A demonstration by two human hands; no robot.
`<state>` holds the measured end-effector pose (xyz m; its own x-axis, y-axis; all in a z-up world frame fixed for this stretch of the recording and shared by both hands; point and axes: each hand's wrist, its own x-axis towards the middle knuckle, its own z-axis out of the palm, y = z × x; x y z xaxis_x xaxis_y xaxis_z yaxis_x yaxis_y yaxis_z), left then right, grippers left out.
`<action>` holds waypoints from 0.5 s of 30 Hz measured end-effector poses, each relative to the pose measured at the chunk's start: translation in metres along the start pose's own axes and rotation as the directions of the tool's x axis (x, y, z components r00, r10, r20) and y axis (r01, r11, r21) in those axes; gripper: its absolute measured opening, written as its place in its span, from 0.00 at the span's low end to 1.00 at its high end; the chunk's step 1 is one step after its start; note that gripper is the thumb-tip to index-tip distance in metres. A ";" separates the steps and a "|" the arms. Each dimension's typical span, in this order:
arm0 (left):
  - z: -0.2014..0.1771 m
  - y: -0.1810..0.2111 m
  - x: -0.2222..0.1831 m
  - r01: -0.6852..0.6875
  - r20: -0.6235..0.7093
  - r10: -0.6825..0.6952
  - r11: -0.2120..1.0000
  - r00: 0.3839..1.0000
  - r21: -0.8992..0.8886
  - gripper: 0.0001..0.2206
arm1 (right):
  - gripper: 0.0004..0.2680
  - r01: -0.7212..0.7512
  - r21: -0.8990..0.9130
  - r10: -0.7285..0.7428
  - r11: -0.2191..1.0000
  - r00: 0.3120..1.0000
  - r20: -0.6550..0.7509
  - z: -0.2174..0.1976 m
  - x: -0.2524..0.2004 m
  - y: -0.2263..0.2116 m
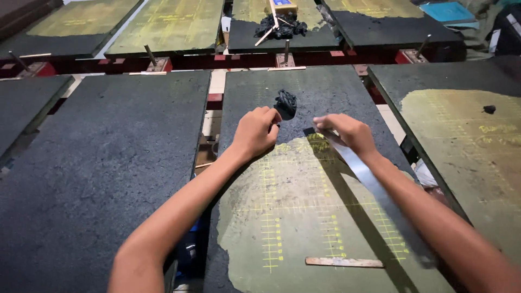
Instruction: Scraping off ink residue from a screen printing platen using a metal ruler
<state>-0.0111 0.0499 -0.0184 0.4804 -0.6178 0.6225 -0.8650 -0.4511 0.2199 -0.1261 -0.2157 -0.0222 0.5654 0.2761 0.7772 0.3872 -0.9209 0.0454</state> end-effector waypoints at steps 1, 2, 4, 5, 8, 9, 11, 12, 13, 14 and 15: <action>0.000 -0.002 -0.001 0.001 0.000 -0.001 1.000 1.000 0.000 0.04 | 0.07 0.000 0.001 0.000 1.000 1.000 0.000 0.002 -0.004 0.002; 0.002 -0.003 0.000 -0.015 -0.007 0.015 1.000 1.000 0.003 0.04 | 0.05 0.042 0.003 -0.042 0.999 0.999 0.023 0.002 -0.008 0.005; 0.007 -0.006 0.000 -0.028 -0.019 0.028 1.000 0.999 0.000 0.04 | 0.04 0.087 0.004 -0.087 0.996 0.995 0.051 -0.010 -0.006 -0.001; 0.010 -0.008 0.000 -0.039 -0.022 0.039 0.999 0.999 0.016 0.04 | 0.05 0.141 -0.035 -0.137 0.989 0.986 0.090 -0.021 0.000 -0.012; 0.014 -0.010 0.000 -0.038 -0.031 0.039 0.999 0.999 0.023 0.04 | 0.06 0.204 -0.109 -0.189 0.973 0.972 0.140 -0.029 0.003 -0.020; 0.014 -0.010 0.000 -0.034 -0.034 0.035 0.999 0.999 0.019 0.04 | 0.06 0.209 -0.147 -0.188 0.967 0.971 0.144 -0.028 0.001 -0.019; 0.013 -0.010 -0.001 -0.030 -0.022 0.030 0.999 0.999 0.016 0.04 | 0.07 0.200 -0.117 -0.181 0.973 0.971 0.158 -0.029 0.000 -0.019; 0.012 -0.010 -0.002 -0.031 -0.008 0.031 0.999 0.999 0.012 0.04 | 0.07 0.187 -0.091 -0.170 0.978 0.971 0.169 -0.030 -0.001 -0.020; 0.012 -0.010 -0.002 -0.026 -0.009 0.026 1.000 1.000 0.011 0.04 | 0.07 0.190 -0.088 -0.173 0.978 0.970 0.172 -0.031 0.000 -0.022; 0.012 -0.010 -0.002 -0.032 -0.008 0.032 0.999 0.999 0.009 0.04 | 0.07 0.201 -0.116 -0.181 0.973 0.970 0.163 -0.033 0.001 -0.023; 0.012 -0.010 -0.001 -0.038 -0.007 0.038 0.999 0.999 0.008 0.04 | 0.08 0.211 -0.143 -0.189 0.967 0.970 0.154 -0.035 0.002 -0.024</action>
<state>-0.0012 0.0473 -0.0305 0.4466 -0.6301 0.6353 -0.8812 -0.4327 0.1904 -0.1596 -0.2024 -0.0001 0.5873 0.4841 0.6486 0.3898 -0.8715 0.2975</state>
